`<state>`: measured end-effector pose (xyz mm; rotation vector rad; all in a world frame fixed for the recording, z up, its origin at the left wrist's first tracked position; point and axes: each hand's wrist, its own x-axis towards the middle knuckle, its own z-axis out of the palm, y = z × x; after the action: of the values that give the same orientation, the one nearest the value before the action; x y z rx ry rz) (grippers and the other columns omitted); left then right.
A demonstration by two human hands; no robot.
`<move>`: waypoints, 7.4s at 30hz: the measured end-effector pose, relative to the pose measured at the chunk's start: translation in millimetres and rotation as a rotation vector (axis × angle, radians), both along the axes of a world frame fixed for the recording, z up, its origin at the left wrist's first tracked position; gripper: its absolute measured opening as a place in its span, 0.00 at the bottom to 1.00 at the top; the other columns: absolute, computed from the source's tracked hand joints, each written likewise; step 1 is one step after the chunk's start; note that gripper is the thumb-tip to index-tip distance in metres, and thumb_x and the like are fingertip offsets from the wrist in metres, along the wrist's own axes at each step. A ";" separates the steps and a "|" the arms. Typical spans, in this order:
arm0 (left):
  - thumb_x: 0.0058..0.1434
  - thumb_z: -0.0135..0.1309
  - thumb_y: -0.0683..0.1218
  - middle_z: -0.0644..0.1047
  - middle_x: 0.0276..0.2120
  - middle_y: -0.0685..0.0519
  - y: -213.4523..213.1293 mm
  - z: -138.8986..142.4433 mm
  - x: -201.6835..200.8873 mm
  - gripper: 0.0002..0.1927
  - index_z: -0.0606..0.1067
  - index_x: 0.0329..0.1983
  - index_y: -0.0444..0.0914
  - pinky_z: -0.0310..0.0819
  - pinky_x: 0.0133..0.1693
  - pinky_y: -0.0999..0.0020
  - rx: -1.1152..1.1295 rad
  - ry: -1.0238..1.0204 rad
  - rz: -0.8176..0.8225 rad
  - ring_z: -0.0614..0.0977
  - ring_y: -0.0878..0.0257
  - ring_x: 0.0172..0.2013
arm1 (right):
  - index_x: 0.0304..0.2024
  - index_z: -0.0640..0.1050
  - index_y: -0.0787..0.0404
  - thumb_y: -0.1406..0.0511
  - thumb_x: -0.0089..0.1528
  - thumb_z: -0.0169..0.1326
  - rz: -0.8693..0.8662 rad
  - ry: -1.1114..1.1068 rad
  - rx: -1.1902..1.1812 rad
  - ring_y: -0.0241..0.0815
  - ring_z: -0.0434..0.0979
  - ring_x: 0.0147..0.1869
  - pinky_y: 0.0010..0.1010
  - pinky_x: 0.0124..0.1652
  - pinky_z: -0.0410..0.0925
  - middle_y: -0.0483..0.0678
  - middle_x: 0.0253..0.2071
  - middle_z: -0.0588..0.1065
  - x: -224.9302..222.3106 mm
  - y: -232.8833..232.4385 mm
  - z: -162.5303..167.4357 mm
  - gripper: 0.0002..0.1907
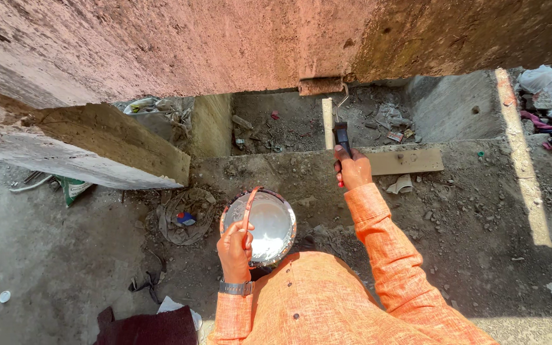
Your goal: The person holds a paint tray with white paint in one hand and uses a paint roller with the other to apply white paint to the underside of a concrete ceiling slab. They repeatedly dip the roller into the tray and roll paint across the concrete surface, working along the slab.
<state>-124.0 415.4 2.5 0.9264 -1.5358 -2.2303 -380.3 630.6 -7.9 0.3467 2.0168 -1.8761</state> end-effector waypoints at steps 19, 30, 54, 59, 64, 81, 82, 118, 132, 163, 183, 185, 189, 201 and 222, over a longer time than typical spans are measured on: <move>0.65 0.44 0.44 0.65 0.16 0.60 6.2 -0.2 6.5 0.12 0.78 0.35 0.35 0.48 0.16 0.76 0.000 0.005 -0.011 0.57 0.76 0.14 | 0.36 0.69 0.58 0.53 0.69 0.52 -0.181 0.250 -0.144 0.31 0.63 0.17 0.27 0.17 0.59 0.42 0.22 0.67 4.2 7.4 10.4 0.17; 0.65 0.44 0.44 0.66 0.17 0.60 3.0 1.1 9.4 0.12 0.77 0.36 0.34 0.48 0.16 0.76 0.030 -0.014 0.007 0.58 0.75 0.14 | 0.37 0.70 0.60 0.55 0.70 0.50 -0.268 0.300 -0.138 0.32 0.63 0.16 0.29 0.16 0.58 0.42 0.22 0.67 -6.0 10.1 15.0 0.15; 0.66 0.43 0.43 0.65 0.17 0.59 17.8 -0.5 -0.6 0.13 0.78 0.36 0.33 0.48 0.17 0.76 0.005 0.003 0.000 0.58 0.76 0.15 | 0.40 0.74 0.58 0.51 0.68 0.53 -0.287 0.209 -0.004 0.32 0.64 0.17 0.28 0.19 0.61 0.41 0.21 0.68 -5.5 11.8 -6.2 0.17; 0.65 0.43 0.43 0.65 0.17 0.59 19.7 1.5 5.5 0.12 0.77 0.36 0.33 0.47 0.16 0.76 0.002 0.003 0.033 0.57 0.75 0.14 | 0.36 0.74 0.62 0.48 0.69 0.53 -0.245 0.068 0.099 0.33 0.64 0.17 0.29 0.19 0.60 0.42 0.20 0.68 18.4 35.9 -22.6 0.24; 0.65 0.44 0.43 0.65 0.17 0.59 13.9 3.9 14.1 0.12 0.78 0.36 0.33 0.48 0.16 0.76 -0.013 -0.025 0.054 0.58 0.75 0.15 | 0.38 0.76 0.62 0.48 0.68 0.54 -0.245 0.298 0.201 0.36 0.65 0.21 0.33 0.23 0.59 0.46 0.22 0.69 10.9 46.0 -11.6 0.24; 0.66 0.42 0.43 0.65 0.17 0.58 -35.7 6.5 65.5 0.13 0.77 0.38 0.32 0.47 0.17 0.76 0.038 0.046 0.109 0.58 0.75 0.15 | 0.33 0.75 0.64 0.49 0.66 0.55 -0.219 0.243 0.402 0.37 0.67 0.17 0.35 0.18 0.60 0.45 0.19 0.70 0.3 38.4 64.4 0.24; 0.66 0.42 0.43 0.65 0.17 0.58 -37.0 6.2 70.7 0.13 0.77 0.38 0.32 0.47 0.17 0.76 0.050 0.064 0.118 0.58 0.75 0.15 | 0.33 0.74 0.65 0.49 0.66 0.55 -0.218 0.279 0.389 0.38 0.67 0.17 0.35 0.18 0.61 0.46 0.19 0.70 -0.1 38.0 71.0 0.25; 0.65 0.41 0.42 0.65 0.19 0.54 93.6 43.4 25.7 0.12 0.73 0.40 0.29 0.45 0.16 0.77 0.023 0.095 0.670 0.58 0.73 0.14 | 0.38 0.72 0.64 0.55 0.68 0.52 0.058 0.220 0.092 0.33 0.65 0.17 0.29 0.18 0.61 0.43 0.22 0.69 -17.9 88.7 61.5 0.18; 0.66 0.41 0.42 0.64 0.18 0.56 63.9 40.7 26.4 0.13 0.75 0.39 0.28 0.46 0.16 0.76 0.085 0.196 0.354 0.57 0.75 0.14 | 0.40 0.72 0.63 0.54 0.66 0.55 0.069 0.094 0.190 0.38 0.66 0.17 0.35 0.19 0.62 0.46 0.21 0.68 24.1 17.6 37.6 0.18; 0.64 0.43 0.43 0.62 0.15 0.54 20.6 -20.5 93.1 0.15 0.76 0.41 0.28 0.43 0.15 0.73 0.126 -0.047 0.263 0.55 0.72 0.11 | 0.34 0.72 0.60 0.47 0.68 0.49 -0.209 0.430 0.153 0.35 0.63 0.15 0.32 0.17 0.57 0.42 0.19 0.67 -37.5 71.0 76.1 0.24; 0.64 0.44 0.44 0.63 0.16 0.55 38.1 -25.3 85.8 0.15 0.77 0.40 0.28 0.43 0.16 0.74 0.157 -0.014 0.160 0.55 0.73 0.12 | 0.33 0.69 0.60 0.45 0.71 0.49 -0.353 0.574 0.009 0.35 0.63 0.17 0.33 0.18 0.58 0.44 0.20 0.66 -87.9 70.3 117.8 0.27; 0.64 0.44 0.43 0.63 0.16 0.55 37.6 -21.6 84.5 0.14 0.77 0.41 0.28 0.42 0.16 0.74 0.184 -0.019 0.171 0.55 0.73 0.12 | 0.33 0.74 0.63 0.45 0.69 0.49 -0.346 0.645 0.293 0.40 0.71 0.21 0.37 0.24 0.64 0.49 0.21 0.71 -74.3 76.7 97.0 0.28; 0.65 0.43 0.43 0.63 0.16 0.56 38.5 -16.4 79.9 0.15 0.77 0.41 0.28 0.44 0.16 0.74 0.169 -0.009 0.167 0.57 0.73 0.13 | 0.42 0.82 0.65 0.44 0.72 0.51 -0.353 0.755 0.697 0.63 0.78 0.31 0.47 0.36 0.68 0.61 0.26 0.76 -39.5 78.3 61.4 0.29; 0.66 0.41 0.43 0.63 0.16 0.56 34.3 -12.6 80.9 0.15 0.77 0.41 0.29 0.44 0.16 0.74 0.134 -0.008 0.151 0.55 0.73 0.13 | 0.35 0.70 0.66 0.47 0.72 0.47 -0.344 0.772 0.357 0.55 0.75 0.28 0.46 0.33 0.68 0.57 0.24 0.71 -87.0 49.5 166.2 0.28; 0.65 0.41 0.45 0.67 0.18 0.60 33.7 48.9 -2.0 0.19 0.82 0.45 0.32 0.48 0.17 0.76 -0.023 0.042 -0.144 0.59 0.75 0.15 | 0.37 0.68 0.60 0.56 0.66 0.60 -0.032 0.560 -0.055 0.32 0.65 0.18 0.27 0.18 0.64 0.43 0.24 0.68 35.0 27.7 186.2 0.18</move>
<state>-126.0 449.1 51.3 0.7800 -1.6539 -2.3083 -345.3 658.3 178.3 -0.1898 2.2945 -2.2244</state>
